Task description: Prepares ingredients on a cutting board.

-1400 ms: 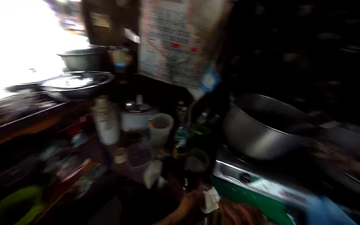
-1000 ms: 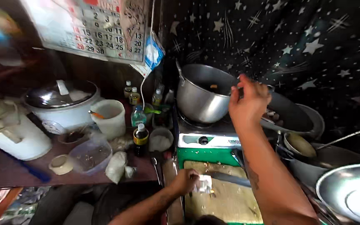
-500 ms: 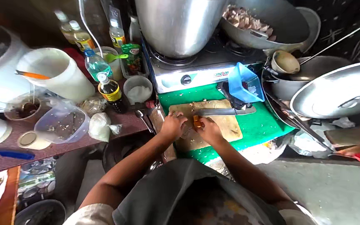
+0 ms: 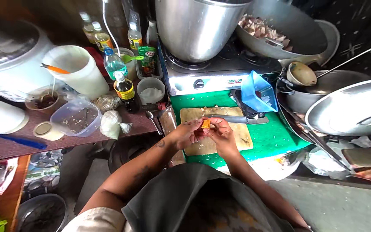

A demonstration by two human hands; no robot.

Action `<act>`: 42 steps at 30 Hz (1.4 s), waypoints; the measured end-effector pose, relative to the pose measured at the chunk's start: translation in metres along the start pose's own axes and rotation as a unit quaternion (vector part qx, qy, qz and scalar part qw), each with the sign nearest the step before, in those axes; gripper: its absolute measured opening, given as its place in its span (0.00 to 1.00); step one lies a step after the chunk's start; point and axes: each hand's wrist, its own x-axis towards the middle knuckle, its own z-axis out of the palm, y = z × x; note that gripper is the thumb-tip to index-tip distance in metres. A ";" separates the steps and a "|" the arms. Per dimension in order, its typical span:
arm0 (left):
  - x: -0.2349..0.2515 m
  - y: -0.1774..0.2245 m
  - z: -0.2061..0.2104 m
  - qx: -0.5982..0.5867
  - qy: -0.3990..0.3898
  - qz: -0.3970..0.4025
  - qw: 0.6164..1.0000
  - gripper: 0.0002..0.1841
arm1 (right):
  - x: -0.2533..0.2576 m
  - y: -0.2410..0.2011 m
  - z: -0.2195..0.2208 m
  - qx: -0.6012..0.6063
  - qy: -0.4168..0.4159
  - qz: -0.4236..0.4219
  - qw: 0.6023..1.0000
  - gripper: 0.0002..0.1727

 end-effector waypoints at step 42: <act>0.031 0.037 -0.036 -0.141 -0.109 -0.030 0.984 0.10 | 0.063 -0.023 0.010 -0.366 -0.006 -0.185 0.912 0.05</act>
